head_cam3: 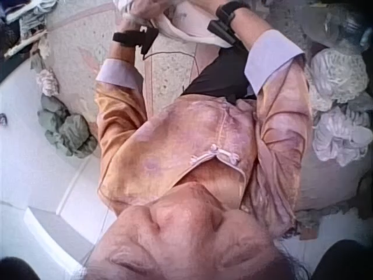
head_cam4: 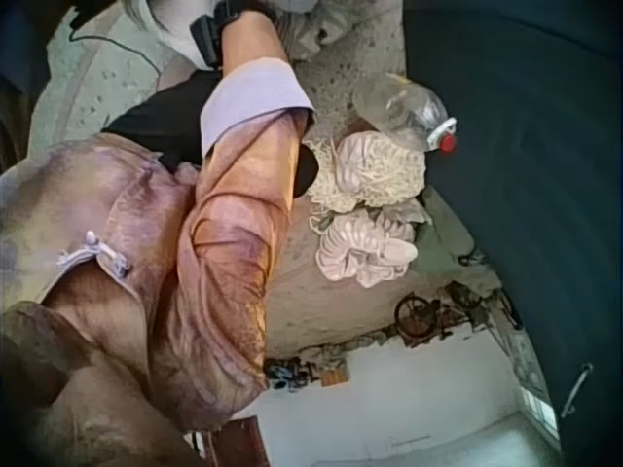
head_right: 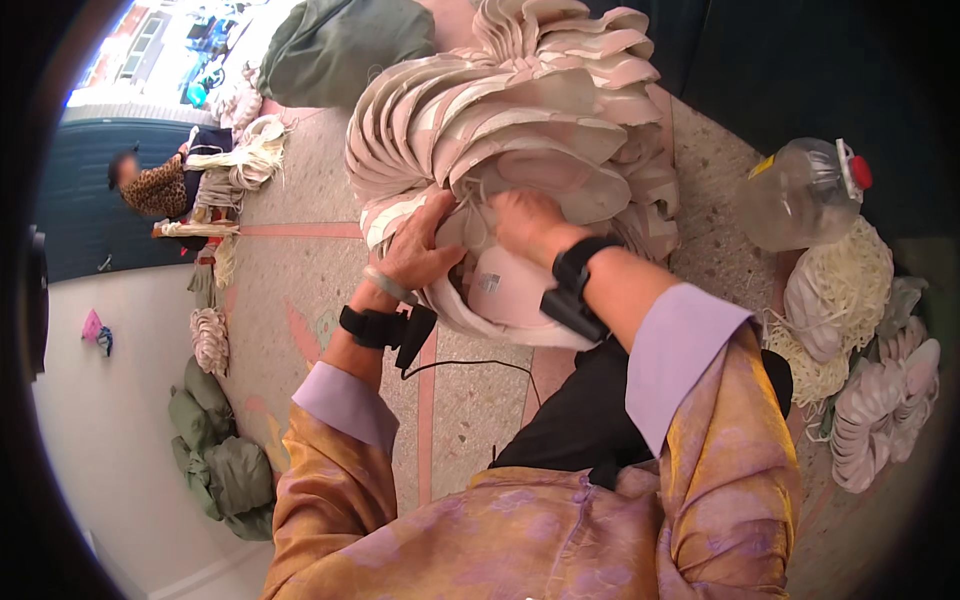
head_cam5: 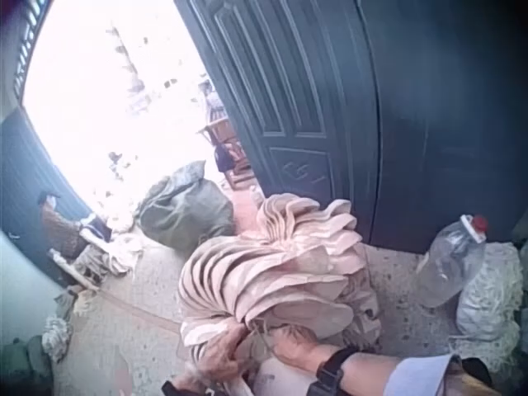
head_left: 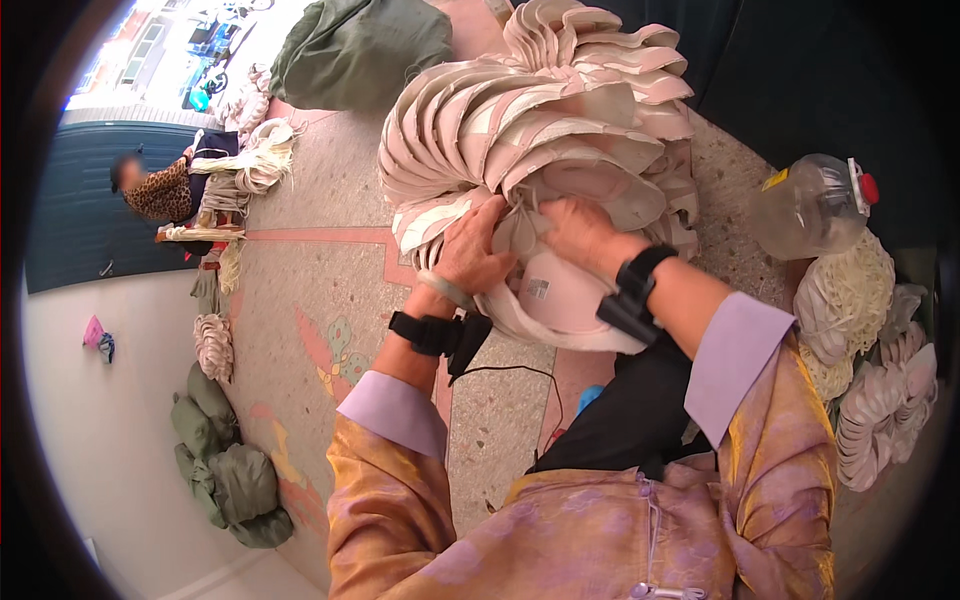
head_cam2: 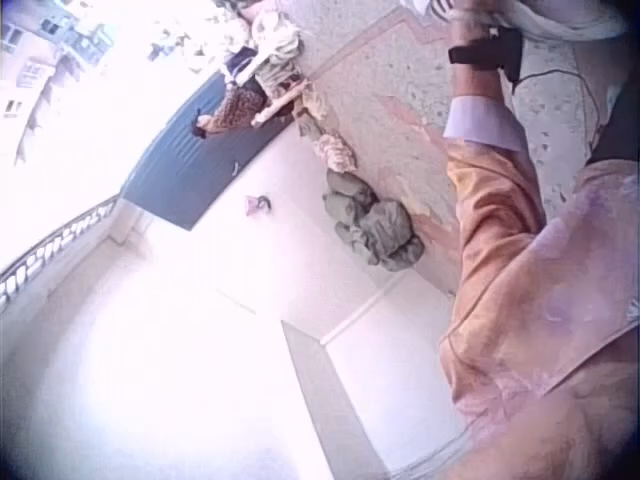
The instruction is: Insert white laces or straps through the eyelets of pink and white sneaker components and organize the finished pieces.
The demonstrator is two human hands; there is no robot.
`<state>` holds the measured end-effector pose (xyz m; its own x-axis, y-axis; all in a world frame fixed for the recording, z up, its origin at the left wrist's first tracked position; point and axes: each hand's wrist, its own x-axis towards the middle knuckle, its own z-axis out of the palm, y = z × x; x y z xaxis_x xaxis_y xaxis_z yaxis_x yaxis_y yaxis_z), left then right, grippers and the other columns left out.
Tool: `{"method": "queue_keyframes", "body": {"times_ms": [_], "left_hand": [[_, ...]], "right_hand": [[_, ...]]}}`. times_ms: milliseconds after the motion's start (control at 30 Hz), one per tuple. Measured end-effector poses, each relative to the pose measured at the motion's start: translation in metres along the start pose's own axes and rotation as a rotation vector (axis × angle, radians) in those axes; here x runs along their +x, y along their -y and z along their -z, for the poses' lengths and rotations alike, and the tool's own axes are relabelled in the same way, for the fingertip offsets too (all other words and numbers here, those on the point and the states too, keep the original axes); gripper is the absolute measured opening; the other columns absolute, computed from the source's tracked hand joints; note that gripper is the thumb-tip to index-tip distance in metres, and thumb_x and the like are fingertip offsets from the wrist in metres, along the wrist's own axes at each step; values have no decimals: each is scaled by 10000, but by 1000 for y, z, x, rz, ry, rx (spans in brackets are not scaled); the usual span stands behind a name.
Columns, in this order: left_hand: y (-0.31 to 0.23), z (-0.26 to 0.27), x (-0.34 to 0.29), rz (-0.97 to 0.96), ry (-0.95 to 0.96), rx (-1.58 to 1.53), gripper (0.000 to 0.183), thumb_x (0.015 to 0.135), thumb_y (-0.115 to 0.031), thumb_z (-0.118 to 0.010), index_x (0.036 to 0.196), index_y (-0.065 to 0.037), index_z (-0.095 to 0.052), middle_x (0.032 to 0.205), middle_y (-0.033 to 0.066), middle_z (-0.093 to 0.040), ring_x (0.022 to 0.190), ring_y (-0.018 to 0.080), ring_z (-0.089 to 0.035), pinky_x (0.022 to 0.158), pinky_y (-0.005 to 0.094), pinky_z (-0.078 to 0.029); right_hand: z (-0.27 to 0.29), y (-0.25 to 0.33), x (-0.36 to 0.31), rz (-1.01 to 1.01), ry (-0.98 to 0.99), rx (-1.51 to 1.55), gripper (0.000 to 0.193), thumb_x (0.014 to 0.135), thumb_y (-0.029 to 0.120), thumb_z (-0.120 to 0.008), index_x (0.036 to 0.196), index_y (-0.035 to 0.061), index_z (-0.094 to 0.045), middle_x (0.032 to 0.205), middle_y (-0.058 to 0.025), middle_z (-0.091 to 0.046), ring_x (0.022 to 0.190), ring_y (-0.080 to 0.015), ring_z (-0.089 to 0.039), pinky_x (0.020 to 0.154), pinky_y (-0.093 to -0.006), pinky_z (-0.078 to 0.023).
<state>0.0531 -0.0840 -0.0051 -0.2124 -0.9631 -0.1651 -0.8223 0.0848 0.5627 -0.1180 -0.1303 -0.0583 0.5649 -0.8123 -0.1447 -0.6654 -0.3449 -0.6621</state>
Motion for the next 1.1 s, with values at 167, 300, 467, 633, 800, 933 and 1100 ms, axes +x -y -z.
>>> {"method": "queue_keyframes", "body": {"times_ms": [167,300,467,633,800,933,1100], "left_hand": [[-5,15,-26,-55,121,3,605,607,-97,-615,1182,-18,-442,1071,169,-518,1028,324,-488,908,375,-376],[-3,4,-31,-32,142,-35,494,644,-79,-602,1122,-23,-493,1002,157,-548,975,312,-514,844,369,-407],[3,-14,-28,-111,-29,5,331,699,-83,-565,1020,0,-561,906,158,-596,880,309,-564,789,366,-431],[-16,-12,-12,102,-21,-5,253,744,-106,-569,970,4,-605,860,148,-622,801,217,-615,721,296,-463],[-13,-21,-20,-1,-139,-128,163,736,-78,-578,878,-12,-623,800,105,-610,766,203,-595,705,305,-451],[-35,-20,-27,-394,-291,298,85,703,-75,-603,778,-37,-609,778,81,-581,792,242,-560,738,352,-426],[-82,-25,-36,-310,-111,369,100,703,-91,-614,669,-48,-531,674,91,-523,685,296,-531,627,401,-409]], "right_hand": [[-6,10,-29,64,74,337,220,660,152,-612,843,31,-631,758,-209,-602,741,-356,-591,702,-383,-458],[-21,5,-35,5,132,325,222,660,146,-547,835,49,-645,813,-190,-618,816,-343,-592,765,-380,-458],[-9,-13,-25,-8,167,522,398,670,267,-584,971,8,-613,872,-223,-614,811,-318,-604,782,-358,-451],[-16,-13,-2,-92,-31,695,378,736,309,-568,956,5,-614,902,-186,-626,852,-291,-594,782,-347,-437],[3,-21,-14,-326,-18,1173,316,781,304,-541,900,26,-631,833,-51,-632,773,-175,-571,714,-302,-428],[25,-32,-40,-61,220,1018,193,866,239,-498,812,78,-591,745,48,-541,718,-42,-467,662,-205,-387],[26,-37,-60,-147,273,1036,197,832,216,-549,841,25,-597,728,28,-550,663,-57,-466,606,-208,-394]]}}
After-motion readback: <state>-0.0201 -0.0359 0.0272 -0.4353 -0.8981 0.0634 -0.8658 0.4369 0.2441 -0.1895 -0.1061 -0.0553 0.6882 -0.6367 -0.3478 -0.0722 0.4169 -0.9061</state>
